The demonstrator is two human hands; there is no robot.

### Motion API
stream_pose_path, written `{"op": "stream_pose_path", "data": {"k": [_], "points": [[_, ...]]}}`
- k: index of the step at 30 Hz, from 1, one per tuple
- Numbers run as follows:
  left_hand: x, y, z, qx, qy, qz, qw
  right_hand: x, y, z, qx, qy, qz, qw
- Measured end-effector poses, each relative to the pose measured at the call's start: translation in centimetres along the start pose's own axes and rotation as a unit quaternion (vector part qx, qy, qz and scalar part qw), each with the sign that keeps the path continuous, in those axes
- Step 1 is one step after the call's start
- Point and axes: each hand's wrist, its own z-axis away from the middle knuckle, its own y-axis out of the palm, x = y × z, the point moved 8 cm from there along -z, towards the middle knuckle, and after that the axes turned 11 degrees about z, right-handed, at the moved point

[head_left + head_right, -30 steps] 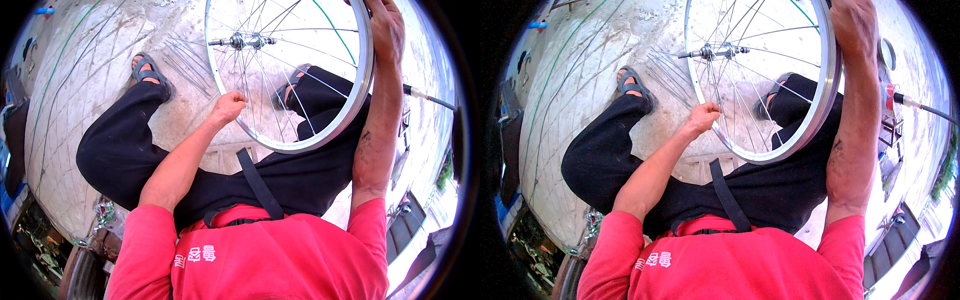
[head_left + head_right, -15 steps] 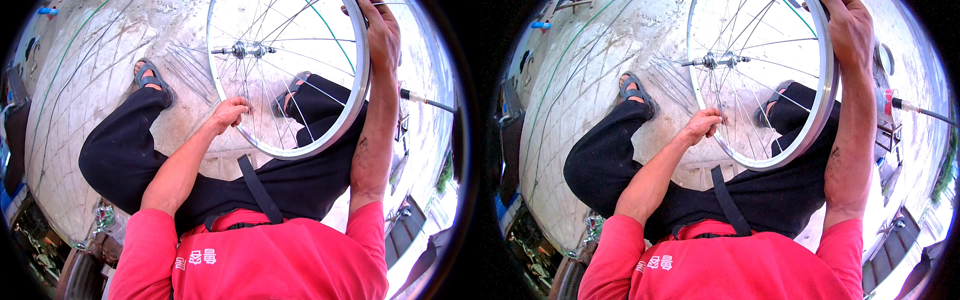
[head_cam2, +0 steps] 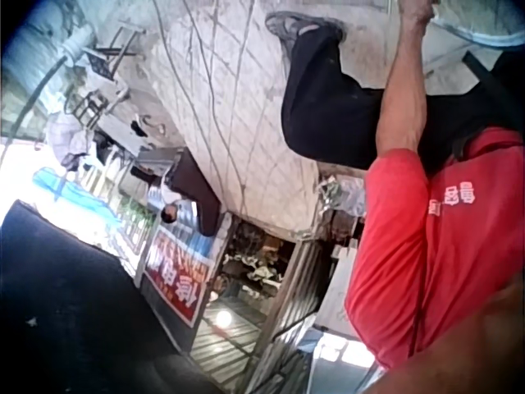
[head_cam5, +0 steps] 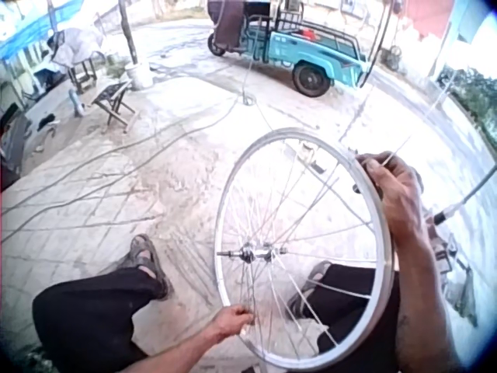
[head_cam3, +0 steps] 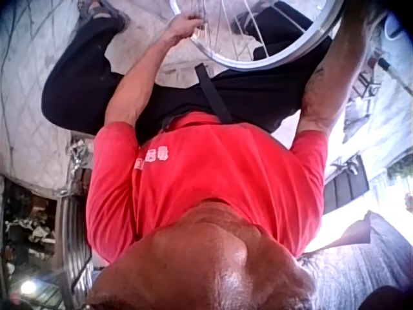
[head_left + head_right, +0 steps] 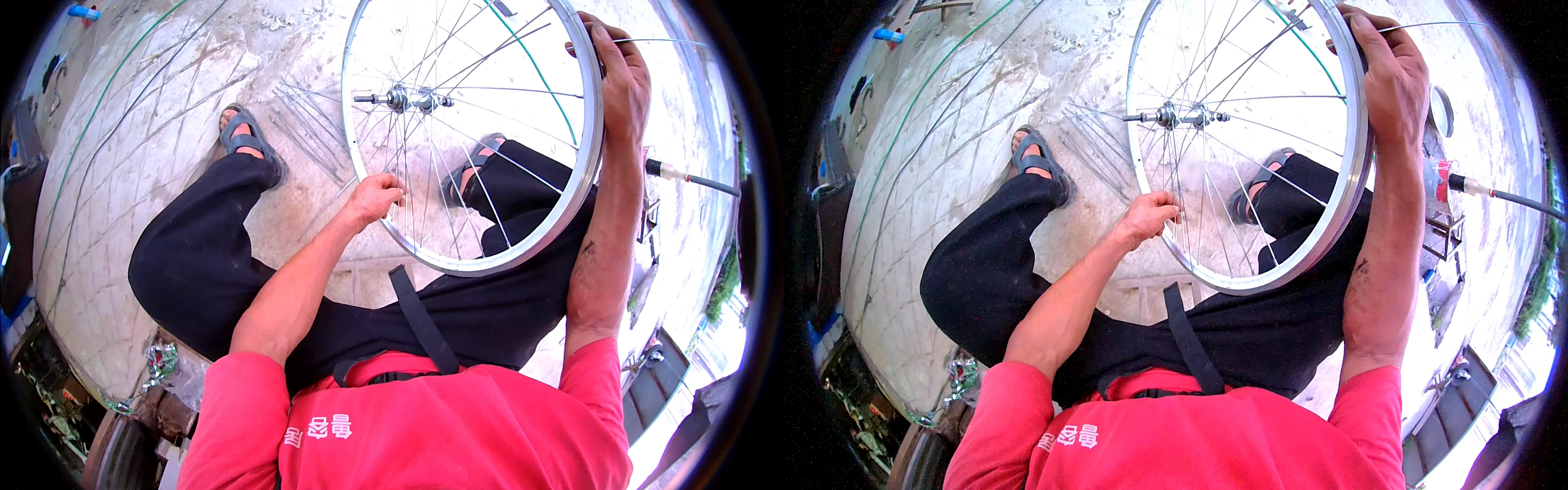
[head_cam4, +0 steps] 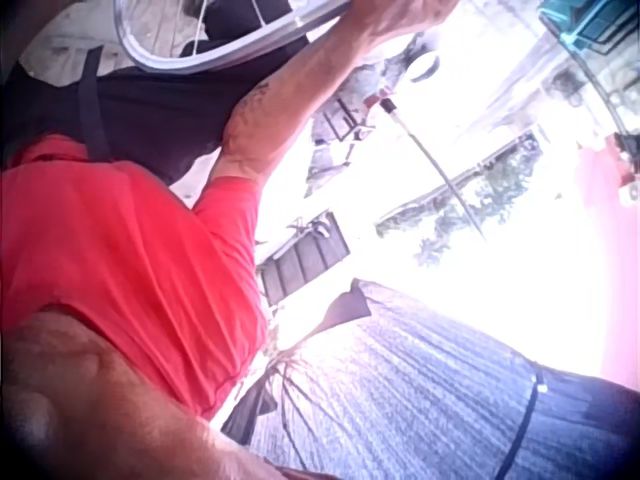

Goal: The person inserts a spoke into a bicycle wheel rim and then uses a tool to tighten a nipple onto the end of the spoke.

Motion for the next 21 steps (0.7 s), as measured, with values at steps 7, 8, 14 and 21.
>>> {"op": "stream_pose_path", "data": {"k": [7, 8, 14, 21], "points": [[-0.1, 0.1, -0.1, -0.006, 0.006, -0.053, 0.999, -0.8, -0.2, 0.2, -0.007, 0.019, -0.022, 1.000], [-0.2, 0.1, -0.1, -0.007, 0.014, -0.061, 0.998, -0.7, -0.2, 0.3, -0.005, 0.016, -0.020, 1.000], [-0.8, 0.4, 1.1, -0.016, 0.016, -0.093, 0.995, -0.4, -0.1, 0.1, 0.003, 0.006, -0.017, 1.000], [-1.3, 0.8, 2.2, -0.050, 0.029, -0.079, 0.995, -0.8, 0.0, 0.0, 0.008, -0.008, -0.017, 1.000]]}}
